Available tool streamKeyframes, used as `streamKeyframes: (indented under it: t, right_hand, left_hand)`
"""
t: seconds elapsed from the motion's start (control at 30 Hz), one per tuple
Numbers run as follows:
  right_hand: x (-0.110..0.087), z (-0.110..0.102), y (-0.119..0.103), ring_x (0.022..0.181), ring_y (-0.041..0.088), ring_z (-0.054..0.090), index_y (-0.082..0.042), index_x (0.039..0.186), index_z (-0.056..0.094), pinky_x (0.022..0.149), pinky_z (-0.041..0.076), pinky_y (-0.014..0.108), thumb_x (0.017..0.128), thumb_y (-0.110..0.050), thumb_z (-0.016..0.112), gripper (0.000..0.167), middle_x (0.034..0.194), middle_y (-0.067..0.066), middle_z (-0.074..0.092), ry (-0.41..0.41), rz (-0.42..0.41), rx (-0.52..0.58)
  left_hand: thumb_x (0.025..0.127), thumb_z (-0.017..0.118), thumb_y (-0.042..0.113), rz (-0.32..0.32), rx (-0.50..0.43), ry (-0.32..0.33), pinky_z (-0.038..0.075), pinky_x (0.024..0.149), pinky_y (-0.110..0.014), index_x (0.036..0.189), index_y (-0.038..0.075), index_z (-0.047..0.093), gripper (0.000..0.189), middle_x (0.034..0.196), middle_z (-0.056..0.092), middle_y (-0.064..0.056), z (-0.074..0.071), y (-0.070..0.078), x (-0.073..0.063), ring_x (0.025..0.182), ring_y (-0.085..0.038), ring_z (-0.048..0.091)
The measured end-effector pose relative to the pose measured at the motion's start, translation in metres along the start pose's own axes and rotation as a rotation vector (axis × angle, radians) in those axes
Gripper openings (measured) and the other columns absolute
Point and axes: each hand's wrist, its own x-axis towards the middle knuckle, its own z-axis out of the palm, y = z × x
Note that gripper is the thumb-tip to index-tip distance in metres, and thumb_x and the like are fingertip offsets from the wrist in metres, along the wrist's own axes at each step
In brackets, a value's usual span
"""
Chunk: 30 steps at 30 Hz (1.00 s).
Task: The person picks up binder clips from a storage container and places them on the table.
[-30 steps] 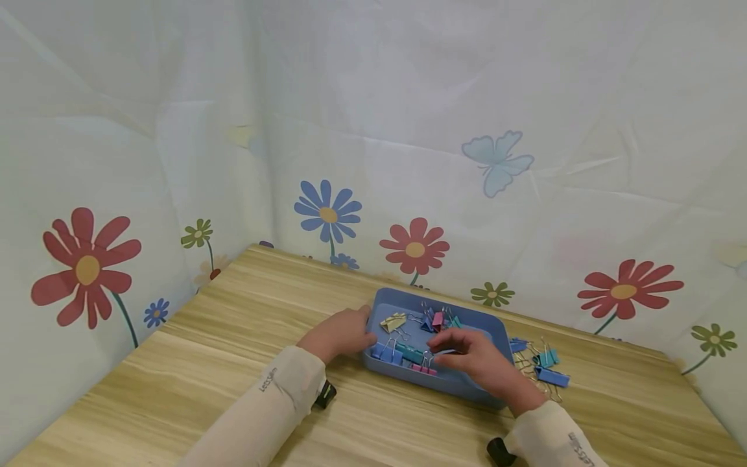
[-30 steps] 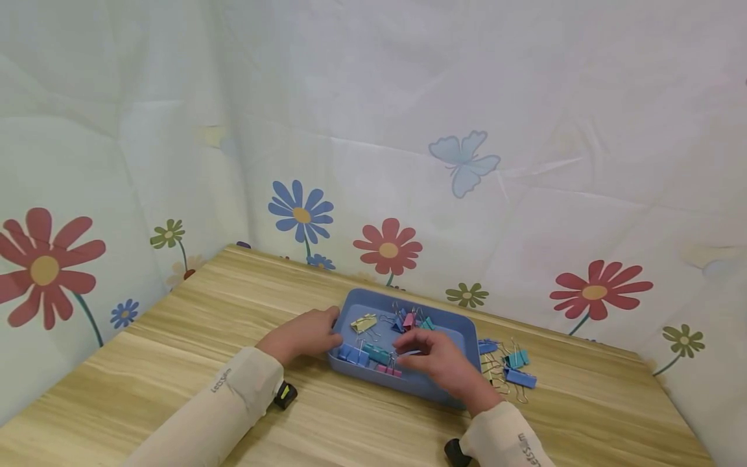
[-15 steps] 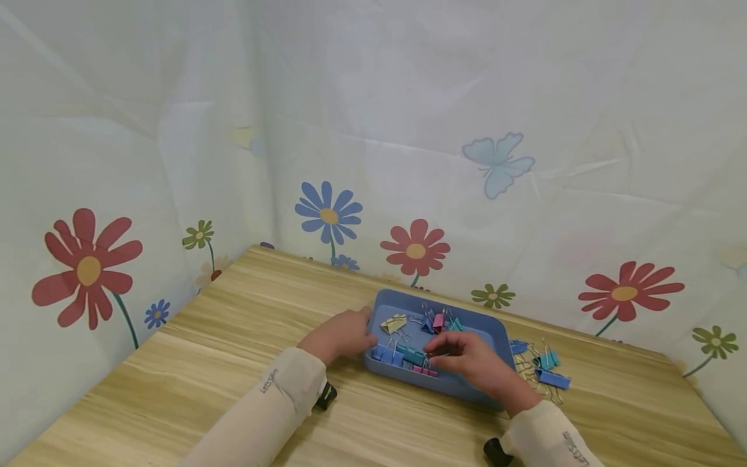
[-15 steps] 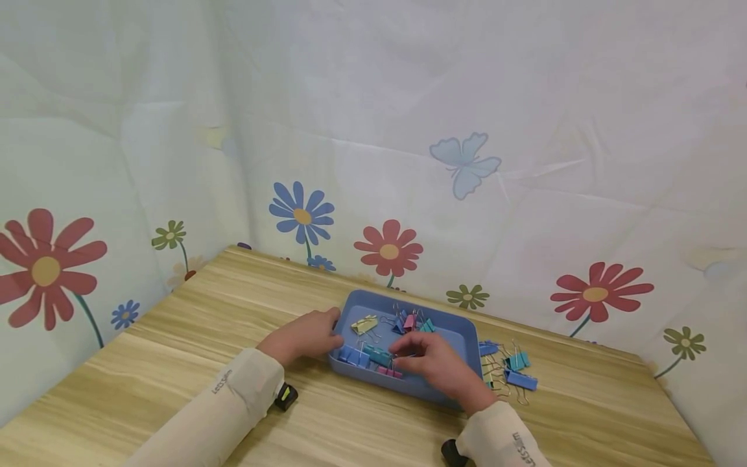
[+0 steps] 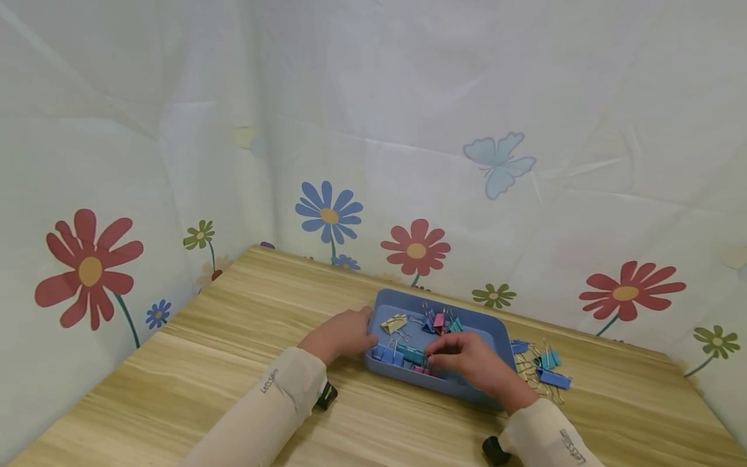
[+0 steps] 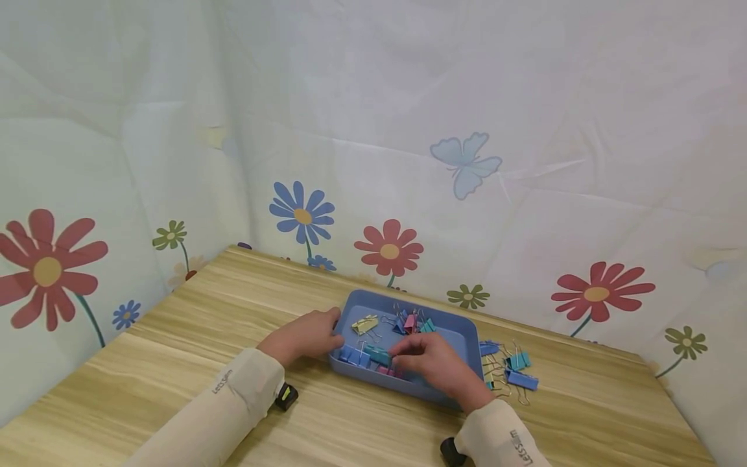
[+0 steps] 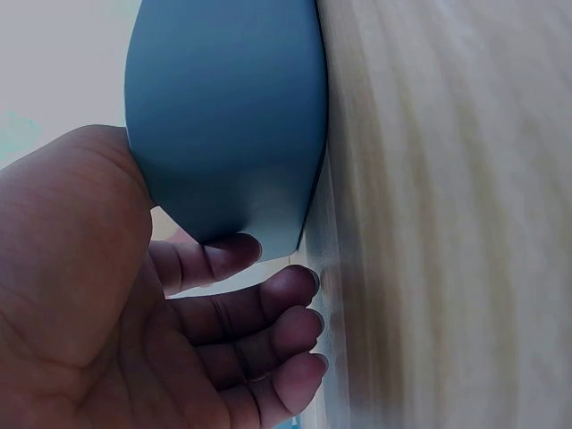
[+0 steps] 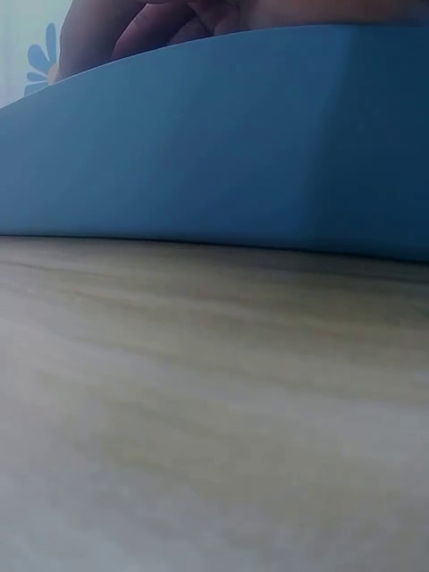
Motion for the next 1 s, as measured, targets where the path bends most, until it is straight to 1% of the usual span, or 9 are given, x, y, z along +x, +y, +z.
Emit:
streamKeyframes:
  t: [0.2,0.43,0.6,0.67,0.73,0.9,1.0]
  right_hand:
    - [0.0,0.0,0.001,0.083,0.024,0.067,-0.003,0.104,0.07,0.079,0.053,0.032,0.088,-0.02,0.07,0.023,0.095,0.013,0.071,0.001,-0.015,-0.005]
    - [0.001,0.0,0.0,0.084,0.022,0.067,-0.005,0.105,0.072,0.078,0.054,0.031,0.088,-0.021,0.07,0.023,0.098,0.012,0.071,-0.015,-0.048,-0.042]
    - [0.0,0.0,-0.002,0.083,0.017,0.068,-0.005,0.103,0.075,0.075,0.055,0.03,0.088,-0.019,0.069,0.021,0.099,0.013,0.072,-0.036,-0.071,-0.063]
    - [-0.001,0.001,-0.004,0.083,0.015,0.068,-0.006,0.102,0.075,0.074,0.055,0.029,0.088,-0.017,0.069,0.019,0.1,0.013,0.072,-0.044,-0.099,-0.083]
    - [-0.002,0.002,-0.007,0.082,0.012,0.068,-0.008,0.099,0.076,0.072,0.055,0.027,0.088,-0.016,0.07,0.015,0.099,0.011,0.072,-0.045,-0.141,-0.128]
    - [-0.004,0.008,-0.012,0.079,0.006,0.066,-0.018,0.09,0.078,0.069,0.055,0.024,0.086,-0.017,0.072,0.007,0.091,-0.001,0.073,-0.026,-0.275,-0.294]
    - [-0.004,0.012,-0.014,0.079,0.003,0.065,-0.024,0.088,0.077,0.069,0.054,0.023,0.086,-0.014,0.072,0.011,0.088,-0.005,0.074,-0.012,-0.328,-0.359]
  left_hand:
    - [0.09,0.056,0.029,0.01,0.009,0.007,0.042,0.106,-0.042,0.147,-0.001,0.034,0.069,0.141,0.052,-0.017,0.001,0.0,0.001,0.112,-0.022,0.057]
    - [0.092,0.056,0.03,0.011,0.012,0.005,0.041,0.107,-0.041,0.148,-0.001,0.032,0.069,0.142,0.051,-0.017,0.001,0.001,0.002,0.116,-0.023,0.057]
    - [0.092,0.055,0.03,0.008,0.017,0.002,0.041,0.107,-0.041,0.148,-0.001,0.033,0.068,0.143,0.051,-0.017,0.001,0.002,0.003,0.114,-0.022,0.057]
    - [0.091,0.055,0.03,0.01,0.016,0.003,0.041,0.107,-0.041,0.148,-0.001,0.032,0.069,0.143,0.051,-0.017,0.002,0.002,0.003,0.113,-0.022,0.057]
    - [0.091,0.055,0.03,0.011,0.019,0.003,0.042,0.106,-0.041,0.148,-0.001,0.032,0.069,0.143,0.051,-0.017,0.002,0.001,0.003,0.112,-0.021,0.057]
    - [0.091,0.055,0.03,0.015,0.025,0.007,0.042,0.106,-0.041,0.148,-0.002,0.032,0.07,0.142,0.051,-0.018,0.004,-0.001,0.003,0.113,-0.022,0.057]
    - [0.091,0.055,0.03,0.016,0.023,0.011,0.041,0.107,-0.041,0.148,-0.003,0.031,0.07,0.142,0.051,-0.019,0.004,-0.002,0.004,0.115,-0.023,0.057]
